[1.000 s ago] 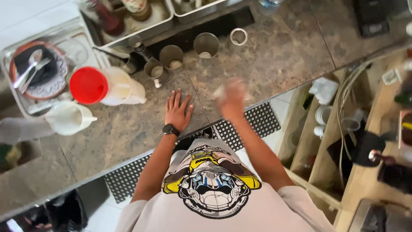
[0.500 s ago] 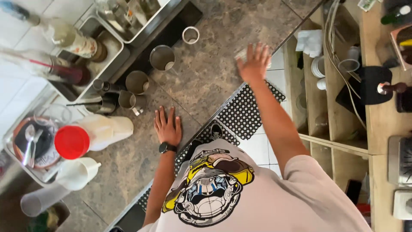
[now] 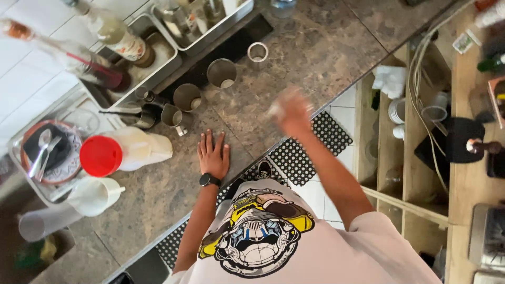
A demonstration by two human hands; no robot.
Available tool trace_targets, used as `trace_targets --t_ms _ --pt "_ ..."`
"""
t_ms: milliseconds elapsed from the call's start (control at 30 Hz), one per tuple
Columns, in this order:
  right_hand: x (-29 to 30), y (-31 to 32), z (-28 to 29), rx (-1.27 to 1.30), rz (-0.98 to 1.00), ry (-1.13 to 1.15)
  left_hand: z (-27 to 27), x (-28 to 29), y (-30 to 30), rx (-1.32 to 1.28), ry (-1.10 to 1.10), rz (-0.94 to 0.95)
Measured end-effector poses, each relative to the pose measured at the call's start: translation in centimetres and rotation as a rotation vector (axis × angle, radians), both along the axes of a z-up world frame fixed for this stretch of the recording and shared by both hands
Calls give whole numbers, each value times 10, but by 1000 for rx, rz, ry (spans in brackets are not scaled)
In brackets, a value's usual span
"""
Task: Wiping a coffee shop counter with a cloth.
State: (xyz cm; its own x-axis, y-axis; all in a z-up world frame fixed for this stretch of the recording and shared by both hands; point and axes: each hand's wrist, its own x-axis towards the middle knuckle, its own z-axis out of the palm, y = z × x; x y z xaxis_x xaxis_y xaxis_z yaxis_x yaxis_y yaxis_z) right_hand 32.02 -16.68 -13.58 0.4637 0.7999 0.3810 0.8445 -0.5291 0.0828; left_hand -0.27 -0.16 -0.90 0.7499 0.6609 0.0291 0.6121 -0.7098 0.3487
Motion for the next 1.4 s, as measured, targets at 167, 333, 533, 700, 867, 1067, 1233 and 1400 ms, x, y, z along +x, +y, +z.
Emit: trace_targets --t_ms 167,333,533,700,867,1067,1233,1400 --pt "57 -1 92 -36 -289 385 5 3 0 44 -8 18" --pt "-37 22 81 -5 -130 322 2 2 -1 41 1 21" --pt "-130 14 125 -169 358 482 5 3 0 6 -71 13" --pt "22 -4 70 9 149 152 0 2 0 77 -27 20" --pt "73 37 109 -234 -434 564 1 3 1 77 -39 23" --pt "-64 71 142 -139 -11 550 0 2 1 69 -55 20" --pt "-95 13 110 -158 426 484 1 2 3 83 -59 18" --pt "39 -17 98 -189 -158 520 5 5 4 40 51 0"
